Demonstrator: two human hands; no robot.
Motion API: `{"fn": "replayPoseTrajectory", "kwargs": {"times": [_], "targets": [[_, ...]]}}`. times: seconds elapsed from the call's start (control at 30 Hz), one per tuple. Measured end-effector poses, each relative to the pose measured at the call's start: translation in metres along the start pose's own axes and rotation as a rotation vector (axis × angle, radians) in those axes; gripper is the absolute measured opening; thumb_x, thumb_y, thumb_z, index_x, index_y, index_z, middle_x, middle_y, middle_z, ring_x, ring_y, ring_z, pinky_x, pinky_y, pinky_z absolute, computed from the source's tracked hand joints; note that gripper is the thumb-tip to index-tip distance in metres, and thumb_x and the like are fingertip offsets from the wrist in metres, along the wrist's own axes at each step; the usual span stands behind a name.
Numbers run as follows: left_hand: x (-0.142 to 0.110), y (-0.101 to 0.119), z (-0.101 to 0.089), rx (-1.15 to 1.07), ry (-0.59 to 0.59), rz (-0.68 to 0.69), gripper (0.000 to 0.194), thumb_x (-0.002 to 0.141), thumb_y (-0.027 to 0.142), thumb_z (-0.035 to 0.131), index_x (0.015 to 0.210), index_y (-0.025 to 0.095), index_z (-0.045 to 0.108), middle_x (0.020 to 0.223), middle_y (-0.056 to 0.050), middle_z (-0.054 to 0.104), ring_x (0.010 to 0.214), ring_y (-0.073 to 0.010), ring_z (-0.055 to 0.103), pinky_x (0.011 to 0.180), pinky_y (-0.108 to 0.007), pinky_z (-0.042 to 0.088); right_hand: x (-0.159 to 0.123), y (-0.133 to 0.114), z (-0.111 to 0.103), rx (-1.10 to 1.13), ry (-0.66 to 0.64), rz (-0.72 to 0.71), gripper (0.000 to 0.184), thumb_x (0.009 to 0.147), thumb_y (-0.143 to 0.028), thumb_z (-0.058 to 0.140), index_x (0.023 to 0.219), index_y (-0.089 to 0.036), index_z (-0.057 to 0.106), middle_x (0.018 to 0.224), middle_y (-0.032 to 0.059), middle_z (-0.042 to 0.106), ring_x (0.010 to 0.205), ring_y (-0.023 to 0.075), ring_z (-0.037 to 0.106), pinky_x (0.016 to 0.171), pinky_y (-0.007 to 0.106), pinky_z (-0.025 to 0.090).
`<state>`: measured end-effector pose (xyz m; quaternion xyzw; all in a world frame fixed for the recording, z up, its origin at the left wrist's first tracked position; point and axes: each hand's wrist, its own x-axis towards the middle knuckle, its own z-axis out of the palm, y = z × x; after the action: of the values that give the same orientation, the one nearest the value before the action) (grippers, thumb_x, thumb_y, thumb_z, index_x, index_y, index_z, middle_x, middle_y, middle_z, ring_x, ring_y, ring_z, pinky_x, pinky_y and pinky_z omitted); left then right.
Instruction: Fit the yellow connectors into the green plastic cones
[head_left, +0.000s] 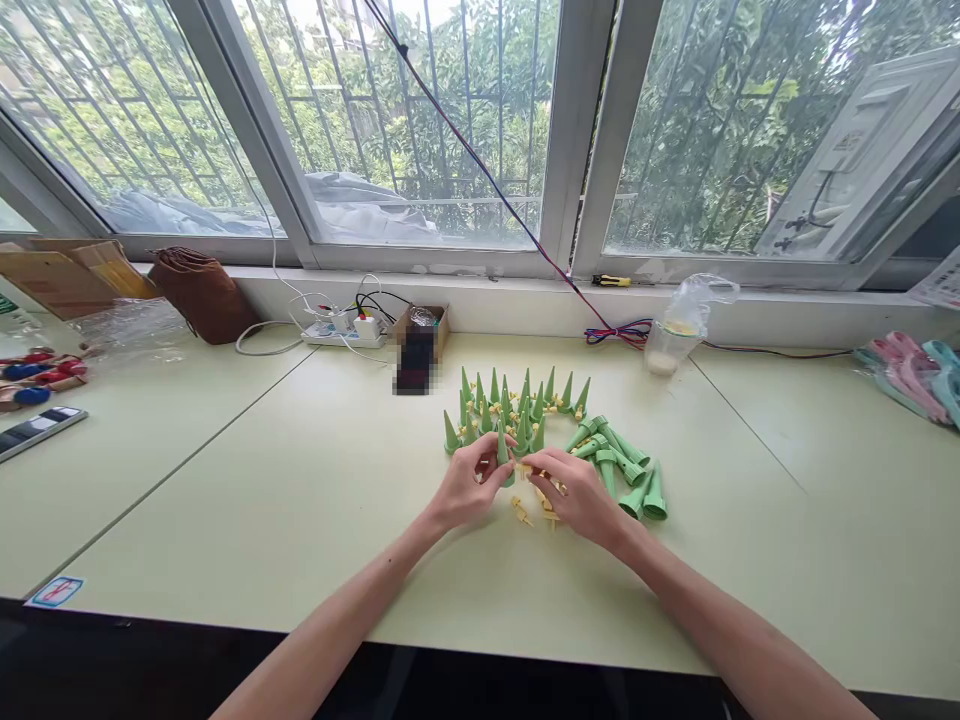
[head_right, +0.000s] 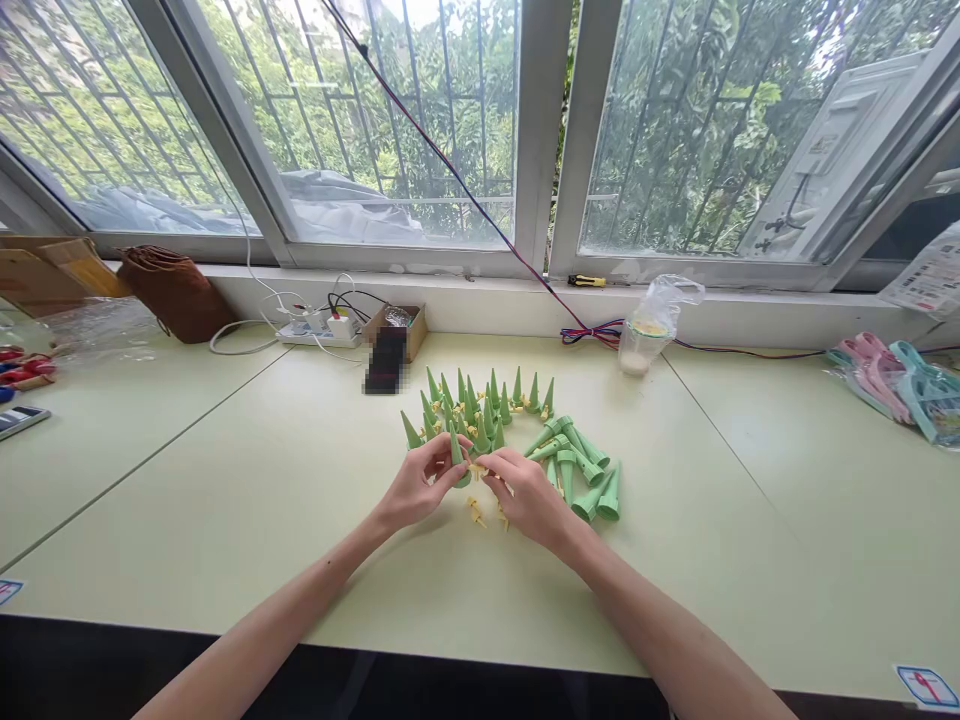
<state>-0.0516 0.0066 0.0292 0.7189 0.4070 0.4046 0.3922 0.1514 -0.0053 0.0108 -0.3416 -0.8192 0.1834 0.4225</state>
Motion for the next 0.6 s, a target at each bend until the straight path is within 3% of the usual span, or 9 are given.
{"fn": "replayPoseTrajectory", "kwargs": {"times": [0.17,0.37,0.6], "targets": [[-0.002,-0.001,0.003,0.012,-0.043,0.009,0.025,0.091,0.035,0.06,0.109,0.017,0.062,0.077,-0.001,0.056,0.063,-0.0129,0.047,0.058,-0.024,0.043,-0.003,0.005,0.003,-0.079,0.022,-0.025,0.02,0.099,-0.02,0.048,0.105,-0.022,0.067,0.09,0.0066,0.069,0.072,0.0176,0.065,0.063,0.028,0.053],[-0.002,-0.002,0.003,0.121,-0.068,0.03,0.021,0.092,0.03,0.056,0.107,0.017,0.061,0.067,0.004,0.042,0.059,-0.0115,0.037,0.054,-0.023,0.036,-0.005,0.009,0.004,-0.125,-0.003,-0.03,0.021,0.1,-0.019,0.047,0.094,-0.02,0.068,0.085,0.0063,0.07,0.069,0.0164,0.064,0.062,0.027,0.051],[-0.002,-0.001,0.003,0.133,-0.078,0.019,0.023,0.093,0.033,0.055,0.109,0.017,0.061,0.066,0.005,0.036,0.058,-0.0114,0.033,0.054,-0.022,0.038,-0.006,0.011,0.005,-0.12,0.006,-0.016,0.018,0.097,-0.017,0.05,0.093,-0.02,0.068,0.085,0.0064,0.071,0.068,0.0167,0.066,0.062,0.026,0.049]]}}
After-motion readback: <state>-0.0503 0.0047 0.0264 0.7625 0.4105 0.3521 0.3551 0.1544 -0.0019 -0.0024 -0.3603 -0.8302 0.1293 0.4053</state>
